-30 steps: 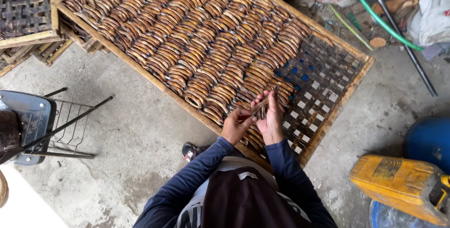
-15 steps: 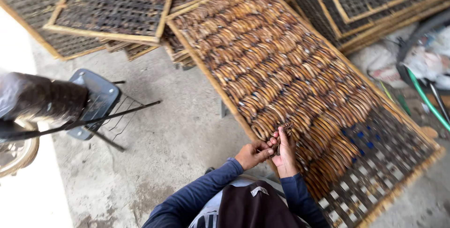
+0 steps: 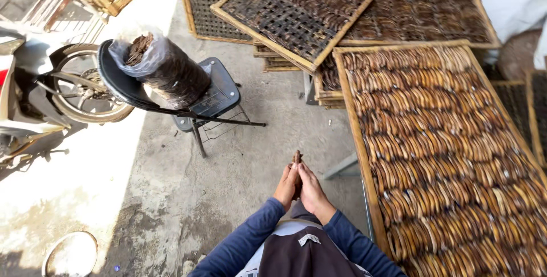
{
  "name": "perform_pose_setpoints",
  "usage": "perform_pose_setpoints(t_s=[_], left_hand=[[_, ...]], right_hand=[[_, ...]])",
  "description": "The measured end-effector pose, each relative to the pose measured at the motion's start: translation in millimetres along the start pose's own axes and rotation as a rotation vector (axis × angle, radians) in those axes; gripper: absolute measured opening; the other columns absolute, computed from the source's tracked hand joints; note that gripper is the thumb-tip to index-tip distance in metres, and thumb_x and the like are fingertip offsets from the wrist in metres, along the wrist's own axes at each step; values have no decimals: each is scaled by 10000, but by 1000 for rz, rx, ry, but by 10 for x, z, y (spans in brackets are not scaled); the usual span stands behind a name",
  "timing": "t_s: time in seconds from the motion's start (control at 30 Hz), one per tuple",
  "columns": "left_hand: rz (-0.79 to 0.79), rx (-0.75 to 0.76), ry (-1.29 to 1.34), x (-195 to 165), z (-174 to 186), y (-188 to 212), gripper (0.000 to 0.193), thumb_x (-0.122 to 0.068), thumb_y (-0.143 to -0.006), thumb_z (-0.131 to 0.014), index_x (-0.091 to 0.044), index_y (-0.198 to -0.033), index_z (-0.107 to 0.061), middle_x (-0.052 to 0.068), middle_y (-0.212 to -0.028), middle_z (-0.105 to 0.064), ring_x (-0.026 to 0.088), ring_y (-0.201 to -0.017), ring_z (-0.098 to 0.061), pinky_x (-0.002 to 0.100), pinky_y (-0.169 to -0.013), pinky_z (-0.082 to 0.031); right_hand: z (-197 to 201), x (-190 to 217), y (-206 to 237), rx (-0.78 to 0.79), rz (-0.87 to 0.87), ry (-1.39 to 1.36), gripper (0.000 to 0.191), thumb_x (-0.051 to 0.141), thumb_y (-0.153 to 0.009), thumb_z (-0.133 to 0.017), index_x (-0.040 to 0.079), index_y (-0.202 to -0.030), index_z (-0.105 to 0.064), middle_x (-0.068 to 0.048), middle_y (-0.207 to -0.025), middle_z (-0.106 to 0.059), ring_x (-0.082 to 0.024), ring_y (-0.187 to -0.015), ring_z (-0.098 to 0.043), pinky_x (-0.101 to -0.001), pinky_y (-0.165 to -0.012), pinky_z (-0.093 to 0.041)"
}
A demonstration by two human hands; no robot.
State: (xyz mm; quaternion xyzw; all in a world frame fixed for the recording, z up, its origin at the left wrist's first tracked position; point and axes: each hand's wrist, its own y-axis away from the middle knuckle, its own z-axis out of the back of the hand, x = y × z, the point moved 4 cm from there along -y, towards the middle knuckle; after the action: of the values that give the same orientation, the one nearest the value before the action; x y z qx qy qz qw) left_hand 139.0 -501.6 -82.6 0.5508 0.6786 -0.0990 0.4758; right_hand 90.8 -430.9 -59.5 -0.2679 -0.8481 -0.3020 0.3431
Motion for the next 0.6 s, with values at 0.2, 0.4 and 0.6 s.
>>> perform_pose_setpoints(t_s=[0.2,0.4,0.6], left_hand=[[-7,-146,175,-194,549,-499,345,-441,-1082,-544,-142,-1248,-592,39,-942,-620,150,-769,-578,299,-606,-489],[22,-284,201,-809,812,-1261,293,-393,-1020,-575,-182,-1223,-568,-4,-911,-653,121,-742,-641,290,-549,-533],[-115,-425,250,-1560,1198,-1877,343,-425,-1034,-546,-197,-1289,-557,-3,-960,-642,110,-728,-581,282,-542,-489]], right_hand=[[-238,2,-778,74,-11,592,449,298,-1053,-562,46,-1424,-577,-82,-1324,-540,-185,-1223,-578,-335,-1016,-489],[-504,416,-1839,240,101,1208,410,288,-968,-661,105,-1335,-656,-56,-1261,-540,-202,-1101,-632,-341,-868,-568],[-547,936,-2882,404,119,1074,314,188,-968,-677,65,-1254,-713,-92,-1168,-629,-177,-1003,-640,-306,-859,-551]])
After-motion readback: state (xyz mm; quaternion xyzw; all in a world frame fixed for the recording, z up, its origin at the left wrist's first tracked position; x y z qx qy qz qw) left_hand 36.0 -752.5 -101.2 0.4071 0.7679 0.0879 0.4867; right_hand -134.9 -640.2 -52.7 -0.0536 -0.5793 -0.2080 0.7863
